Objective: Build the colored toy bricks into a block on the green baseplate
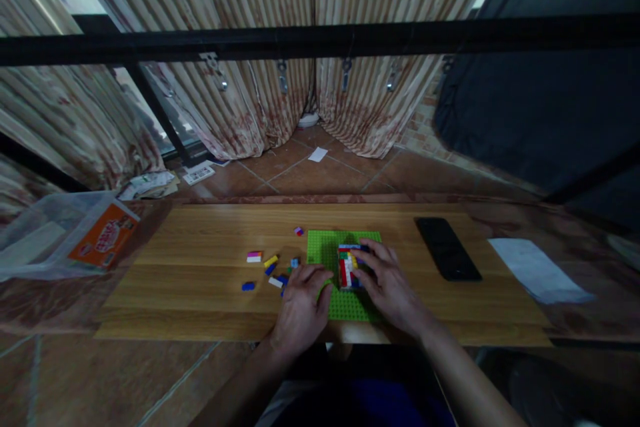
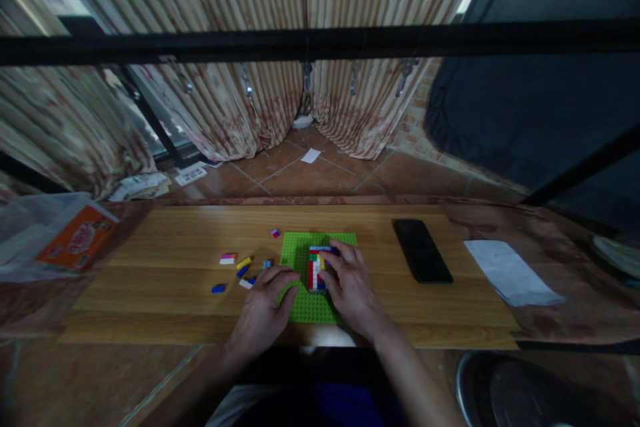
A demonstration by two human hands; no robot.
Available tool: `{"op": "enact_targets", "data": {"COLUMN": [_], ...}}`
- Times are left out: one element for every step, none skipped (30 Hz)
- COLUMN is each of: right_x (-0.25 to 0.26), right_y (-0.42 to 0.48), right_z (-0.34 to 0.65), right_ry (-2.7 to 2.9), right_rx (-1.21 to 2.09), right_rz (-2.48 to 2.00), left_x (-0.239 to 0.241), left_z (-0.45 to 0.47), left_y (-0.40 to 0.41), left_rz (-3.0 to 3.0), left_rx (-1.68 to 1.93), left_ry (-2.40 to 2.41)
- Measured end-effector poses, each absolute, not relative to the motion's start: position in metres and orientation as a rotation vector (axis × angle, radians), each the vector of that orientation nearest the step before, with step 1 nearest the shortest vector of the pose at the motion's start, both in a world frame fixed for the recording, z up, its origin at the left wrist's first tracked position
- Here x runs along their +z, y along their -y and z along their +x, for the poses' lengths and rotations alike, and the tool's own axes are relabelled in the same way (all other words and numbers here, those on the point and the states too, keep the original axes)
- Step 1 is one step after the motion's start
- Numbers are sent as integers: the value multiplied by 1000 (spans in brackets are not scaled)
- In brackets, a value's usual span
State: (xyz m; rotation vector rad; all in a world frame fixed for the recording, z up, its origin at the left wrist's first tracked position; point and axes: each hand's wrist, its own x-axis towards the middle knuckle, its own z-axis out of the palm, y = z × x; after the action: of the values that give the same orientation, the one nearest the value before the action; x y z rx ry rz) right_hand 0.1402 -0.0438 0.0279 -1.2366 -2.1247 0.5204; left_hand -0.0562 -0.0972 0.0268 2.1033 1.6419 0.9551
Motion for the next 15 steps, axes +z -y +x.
{"op": "enact_targets", "data": {"right_x": [27,27,26,25,25,24,23,23,22,22,21,21,20,20,20], "right_y": [45,45,46,46,46,46,45,44,43,42,41,40,39,38,38], "right_z": [140,140,139,139,140,140,140,141,141,142,142,143,143,143,144], "right_ry": [2123,2122,2123,2122,2120,2120,2122,2125,2130,2135,2142,2148,2152,2155,2159], "right_rx": [512,506,503,501,499,499,501,503,509,515,525,535,546,557,567], "right_rz": [-1241,-1245,-1249,-1254,-1258,-1259,-1256,-1254,-1249,-1245,-1241,-1238,-1236,-1236,-1235], "left_x": [27,27,26,26,26,25,24,24,24,24,24,25,27,28,30], "left_z": [-56,-55,-54,-53,-51,-49,-47,-45,-44,-42,-41,-40,-39,-39,-38], "left_y": [99,101,103,106,108,111,113,114,115,115,115,115,114,114,113], "left_rz": [2094,2083,2072,2066,2064,2068,2078,2088,2095,2100,2100,2097,2093,2092,2093], "left_rx": [947,936,926,920,917,920,925,930,935,935,931,924,914,904,891], "left_ry": [-1644,-1643,-1639,-1629,-1617,-1600,-1583,-1569,-1561,-1557,-1557,-1561,-1566,-1569,-1568]}}
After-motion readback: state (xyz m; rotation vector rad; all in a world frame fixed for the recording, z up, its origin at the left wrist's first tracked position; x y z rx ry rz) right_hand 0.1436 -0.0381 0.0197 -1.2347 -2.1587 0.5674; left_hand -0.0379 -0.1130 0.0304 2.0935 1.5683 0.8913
